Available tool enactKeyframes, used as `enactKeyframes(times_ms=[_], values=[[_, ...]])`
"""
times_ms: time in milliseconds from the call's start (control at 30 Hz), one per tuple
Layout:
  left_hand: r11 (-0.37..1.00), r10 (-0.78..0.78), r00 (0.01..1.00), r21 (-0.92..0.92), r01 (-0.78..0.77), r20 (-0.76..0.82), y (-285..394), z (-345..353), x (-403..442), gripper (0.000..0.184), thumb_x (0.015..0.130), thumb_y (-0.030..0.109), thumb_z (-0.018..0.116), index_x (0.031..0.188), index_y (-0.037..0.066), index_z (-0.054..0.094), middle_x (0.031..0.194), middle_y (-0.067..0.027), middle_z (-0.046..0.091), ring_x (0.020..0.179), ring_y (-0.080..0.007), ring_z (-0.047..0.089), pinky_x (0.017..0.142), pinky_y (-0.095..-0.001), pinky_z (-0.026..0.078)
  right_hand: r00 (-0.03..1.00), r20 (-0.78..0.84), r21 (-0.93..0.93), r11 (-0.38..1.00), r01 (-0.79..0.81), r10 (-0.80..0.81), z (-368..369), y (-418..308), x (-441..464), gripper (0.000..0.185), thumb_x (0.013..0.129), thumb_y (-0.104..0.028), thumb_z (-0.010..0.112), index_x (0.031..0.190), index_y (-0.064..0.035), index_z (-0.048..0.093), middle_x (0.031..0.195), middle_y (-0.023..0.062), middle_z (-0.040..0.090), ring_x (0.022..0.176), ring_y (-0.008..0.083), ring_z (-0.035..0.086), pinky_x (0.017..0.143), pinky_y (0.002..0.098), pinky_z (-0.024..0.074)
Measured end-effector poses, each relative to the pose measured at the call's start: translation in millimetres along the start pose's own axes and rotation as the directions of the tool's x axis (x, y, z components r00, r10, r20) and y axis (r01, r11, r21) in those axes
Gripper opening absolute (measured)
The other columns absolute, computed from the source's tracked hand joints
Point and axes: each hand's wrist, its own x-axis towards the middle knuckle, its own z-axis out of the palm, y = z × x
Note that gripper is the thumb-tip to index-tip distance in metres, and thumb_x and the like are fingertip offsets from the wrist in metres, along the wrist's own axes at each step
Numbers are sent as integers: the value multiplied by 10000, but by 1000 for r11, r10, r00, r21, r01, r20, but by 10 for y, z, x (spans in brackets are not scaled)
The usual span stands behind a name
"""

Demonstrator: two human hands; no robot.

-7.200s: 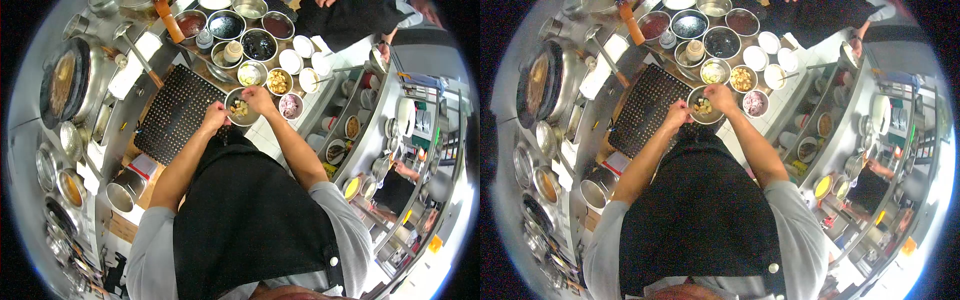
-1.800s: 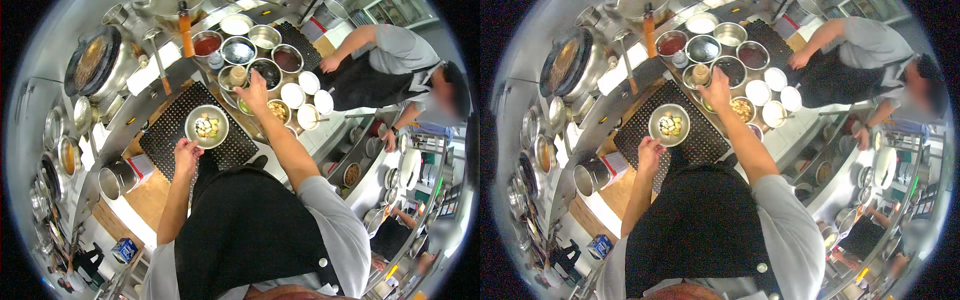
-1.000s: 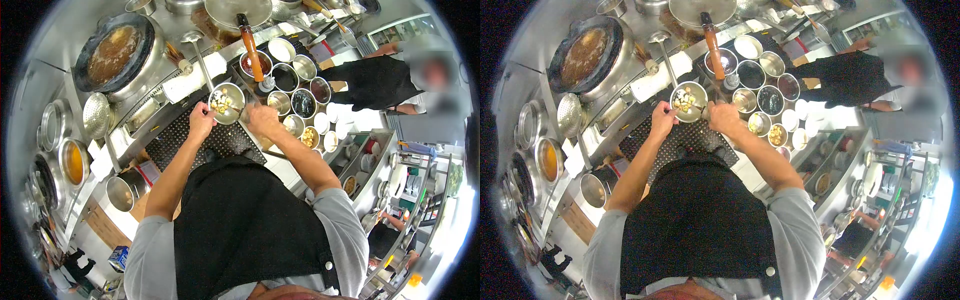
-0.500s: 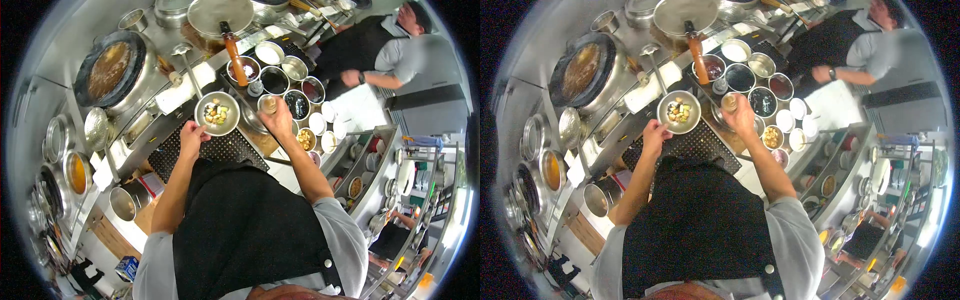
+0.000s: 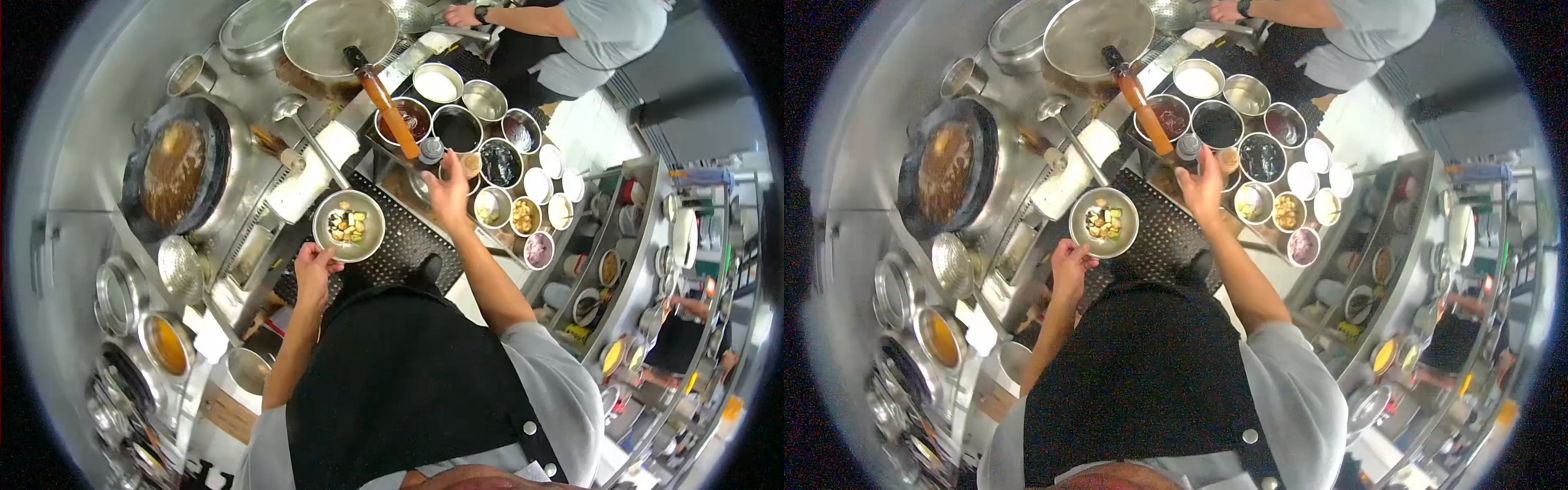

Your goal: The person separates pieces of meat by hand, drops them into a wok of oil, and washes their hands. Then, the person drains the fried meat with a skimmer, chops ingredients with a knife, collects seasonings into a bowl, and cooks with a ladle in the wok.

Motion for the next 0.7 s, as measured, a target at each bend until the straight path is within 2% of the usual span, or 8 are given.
enactKeyframes(times_ms=[33, 100, 233, 333, 467, 567, 633, 700], values=[[1000, -7, 1000, 2, 7, 14, 97, -59, 52, 160, 944, 73, 675, 934, 63, 515, 836, -80, 638, 676, -153, 648, 595, -291, 595, 995, -103, -7, 1000, -21, 20, 280, 333, 96, 878, 774, -150, 831, 1496, 75, 386, 1409, 294, 527, 1355, 383, 522, 1100, 441, 450], [1000, -17, 999, 27, 16, 47, 267, -208, 161, 167, 943, 74, 677, 934, 66, 510, 839, -79, 638, 680, -153, 647, 596, -289, 594, 962, -273, -218, 974, -58, -4, 589, 486, 217, 907, 731, -142, 852, 1486, 70, 397, 1398, 289, 526, 1362, 405, 490, 1124, 441, 412], [996, -28, 995, 84, 20, 99, 686, -457, 412, 171, 938, 27, 668, 925, 50, 499, 837, -82, 630, 654, -163, 651, 581, -283, 591, 874, -487, -316, 930, -186, 9, 987, 481, 329, 875, 725, -137, 849, 1464, 47, 418, 1367, 279, 536, 1340, 426, 475, 1124, 444, 390], [998, -15, 988, 61, 6, 153, 890, -464, 537, 171, 946, 36, 665, 952, 50, 495, 855, -85, 636, 662, -176, 660, 593, -280, 592, 860, -476, -392, 920, -19, -185, 1024, 525, 310, 766, 742, -140, 847, 1402, -17, 478, 1271, 235, 589, 1217, 422, 558, 1034, 462, 450], [997, 11, 975, 67, -26, 220, 903, -410, 866, 159, 945, 33, 656, 954, 46, 498, 860, -86, 634, 662, -174, 658, 597, -282, 588, 886, -452, -338, 939, -62, -104, 953, 668, 328, 719, 729, -215, 883, 1321, -34, 518, 1185, 183, 640, 1093, 379, 638, 950, 445, 507], [992, 16, 977, 119, -42, 214, 954, -248, 1031, 141, 946, 29, 648, 961, 43, 509, 860, -86, 635, 662, -169, 656, 596, -280, 584, 904, -398, -387, 922, -8, -159, 853, 386, 191, 696, 741, -227, 878, 1306, -28, 524, 1180, 190, 637, 1095, 383, 636, 949, 454, 504], [991, 53, 969, 104, -80, 240, 899, -227, 1146, 129, 946, 30, 644, 971, 35, 518, 878, -96, 648, 654, -164, 654, 588, -278, 579, 924, -367, -367, 929, -35, -111, 690, 15, -15, 695, 744, -261, 878, 1296, -27, 526, 1181, 192, 636, 1092, 386, 636, 940, 461, 506], [975, 57, 966, 196, -109, 251, 914, -179, 1208, 124, 947, 33, 646, 971, 33, 524, 893, -107, 665, 636, -157, 652, 574, -271, 570, 978, -169, -370, 928, 51, -121, 530, -356, -273, 707, 750, -262, 878, 1321, -49, 520, 1195, 204, 627, 1104, 405, 629, 926, 468, 511]])
